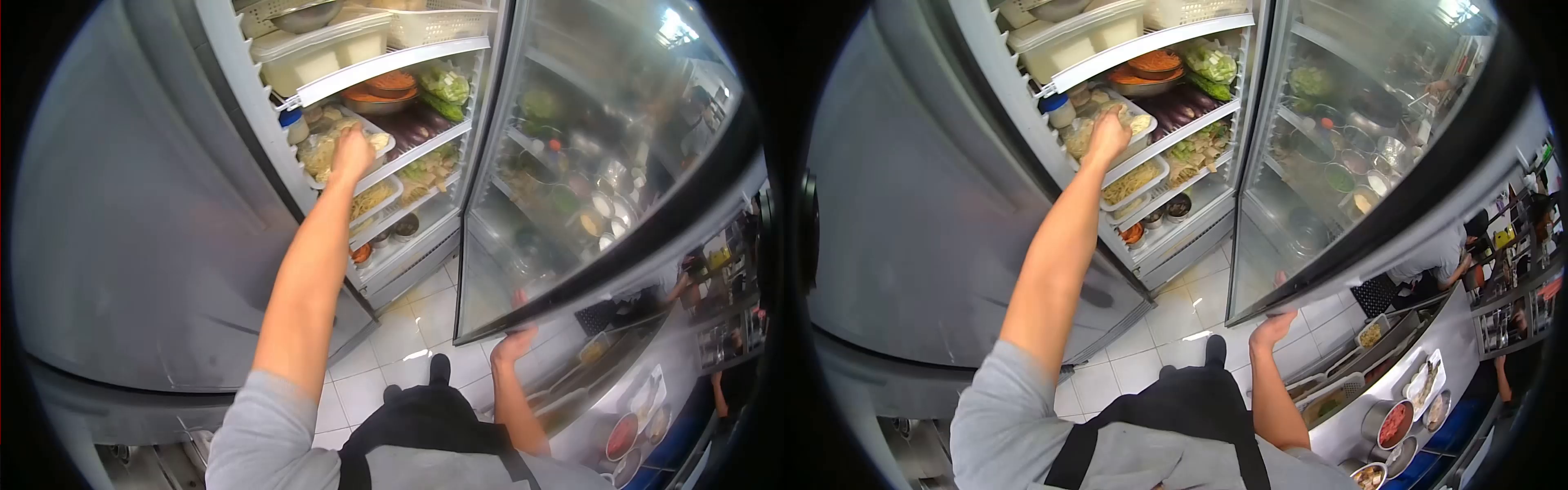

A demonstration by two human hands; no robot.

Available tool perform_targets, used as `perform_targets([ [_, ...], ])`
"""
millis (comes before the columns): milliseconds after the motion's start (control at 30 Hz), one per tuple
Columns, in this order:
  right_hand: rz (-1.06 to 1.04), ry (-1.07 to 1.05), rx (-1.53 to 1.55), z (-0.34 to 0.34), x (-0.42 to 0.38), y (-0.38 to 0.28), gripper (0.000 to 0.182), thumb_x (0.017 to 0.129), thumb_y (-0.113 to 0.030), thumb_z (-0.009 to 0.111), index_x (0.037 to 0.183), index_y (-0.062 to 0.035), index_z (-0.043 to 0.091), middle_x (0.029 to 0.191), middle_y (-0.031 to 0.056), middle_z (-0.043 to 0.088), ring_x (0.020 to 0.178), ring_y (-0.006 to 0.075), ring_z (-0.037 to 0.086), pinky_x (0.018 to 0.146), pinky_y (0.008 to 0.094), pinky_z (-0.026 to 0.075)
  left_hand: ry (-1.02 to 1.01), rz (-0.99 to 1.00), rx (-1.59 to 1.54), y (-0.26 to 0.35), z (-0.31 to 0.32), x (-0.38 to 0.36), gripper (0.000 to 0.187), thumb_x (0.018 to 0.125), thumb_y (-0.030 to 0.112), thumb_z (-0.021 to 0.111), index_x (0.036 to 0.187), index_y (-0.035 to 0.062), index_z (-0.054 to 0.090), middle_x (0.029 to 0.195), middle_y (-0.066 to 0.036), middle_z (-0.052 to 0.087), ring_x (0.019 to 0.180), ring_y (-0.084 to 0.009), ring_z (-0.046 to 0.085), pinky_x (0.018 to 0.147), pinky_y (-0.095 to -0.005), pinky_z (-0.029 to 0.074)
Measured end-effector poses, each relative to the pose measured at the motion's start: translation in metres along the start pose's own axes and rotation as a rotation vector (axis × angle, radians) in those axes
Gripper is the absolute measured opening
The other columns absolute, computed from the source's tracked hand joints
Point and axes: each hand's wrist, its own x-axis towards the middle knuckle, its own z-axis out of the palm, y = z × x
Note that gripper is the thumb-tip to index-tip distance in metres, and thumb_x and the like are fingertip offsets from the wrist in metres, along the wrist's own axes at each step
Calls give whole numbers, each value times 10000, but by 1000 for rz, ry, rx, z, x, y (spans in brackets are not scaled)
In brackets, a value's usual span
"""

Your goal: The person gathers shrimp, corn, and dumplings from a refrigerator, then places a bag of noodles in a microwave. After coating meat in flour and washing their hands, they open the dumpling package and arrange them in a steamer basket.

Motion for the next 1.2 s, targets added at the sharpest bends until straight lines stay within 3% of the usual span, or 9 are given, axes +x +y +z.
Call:
perform_targets([
  [300, -88, 102, -45, -5, 38, -3, 515, 990, -285, 314, 1228, 138, 487, 1259, 291, 550, 1195, 397, 547, 1065, 499, 407, -476, -239, 6, -19, 45, 59, 474, 766, 338, 715, 1153, 70, 658, 1200, -180, 634, 1113, -335, 604, 973, -408, 462],
  [433, -42, 183, 67, 1, 28, -6, 533, 979, -294, 316, 1208, 141, 523, 1250, 277, 562, 1178, 384, 557, 1060, 469, 408, -42, -172, 119, 9, 54, 39, 420, 779, 209, 695, 1149, 32, 605, 1111, -197, 632, 1030, -352, 607, 950, -419, 462],
  [567, 84, 132, 2, 9, 10, 5, 542, 989, -313, 310, 1271, 111, 496, 1304, 228, 545, 1228, 334, 517, 1071, 422, 379, 448, 47, -509, 52, -10, -34, 342, 842, 114, 620, 1152, -6, 538, 1073, -181, 634, 1013, -351, 606, 918, -405, 458],
  [733, 38, 99, -255, 31, -26, 39, 569, 1032, -360, 211, 1369, 54, 407, 1392, 180, 477, 1275, 297, 463, 1101, 398, 327, 343, -57, -899, 77, -78, -225, 206, 924, 73, 586, 1101, -5, 516, 987, -51, 521, 944, -143, 496, 893, -296, 409],
  [867, 35, -753, -202, 54, -11, 39, 620, 1058, -406, 231, 1520, -7, 124, 1601, 158, 97, 1477, 252, 94, 1195, 353, 73, -36, -271, -1058, 60, -76, -355, 109, 959, 78, 534, 1028, 3, 495, 985, -57, 521, 906, -131, 494, 846, -283, 424],
  [933, 126, -766, -324, 46, -18, -29, 636, 1049, -410, 311, 1519, -15, 146, 1590, 175, 136, 1472, 267, 123, 1192, 362, 105, -258, -308, -1170, 75, -67, -379, 119, 953, 75, 540, 1032, 0, 491, 994, -60, 518, 916, -138, 490, 847, -286, 420],
  [1000, 286, -1196, -169, 27, -33, -73, 711, 921, -421, 626, 1444, -21, 358, 1344, 189, 529, 1226, 272, 519, 1027, 381, 417, -256, -420, -1232, 88, -60, -394, 176, 969, 123, 555, 1070, -15, 513, 1025, -69, 517, 963, -152, 506, 870, -286, 427],
  [1100, 709, -855, 115, -19, -72, -96, 630, 828, -300, 763, 1323, -26, 486, 1140, 129, 638, 1068, 206, 602, 916, 339, 489, -427, -28, -872, 110, -55, -377, 272, 950, 177, 603, 1118, -27, 536, 1168, -129, 524, 1108, -244, 511, 948, -377, 422],
  [1200, 644, -563, 413, -60, -93, -95, 557, 729, -157, 841, 1189, -24, 557, 1039, 69, 647, 967, 157, 622, 857, 298, 507, -135, 636, -52, 161, -80, -332, 456, 914, 281, 636, 1234, -26, 529, 1432, -227, 376, 1350, -403, 329, 1083, -523, 296],
])
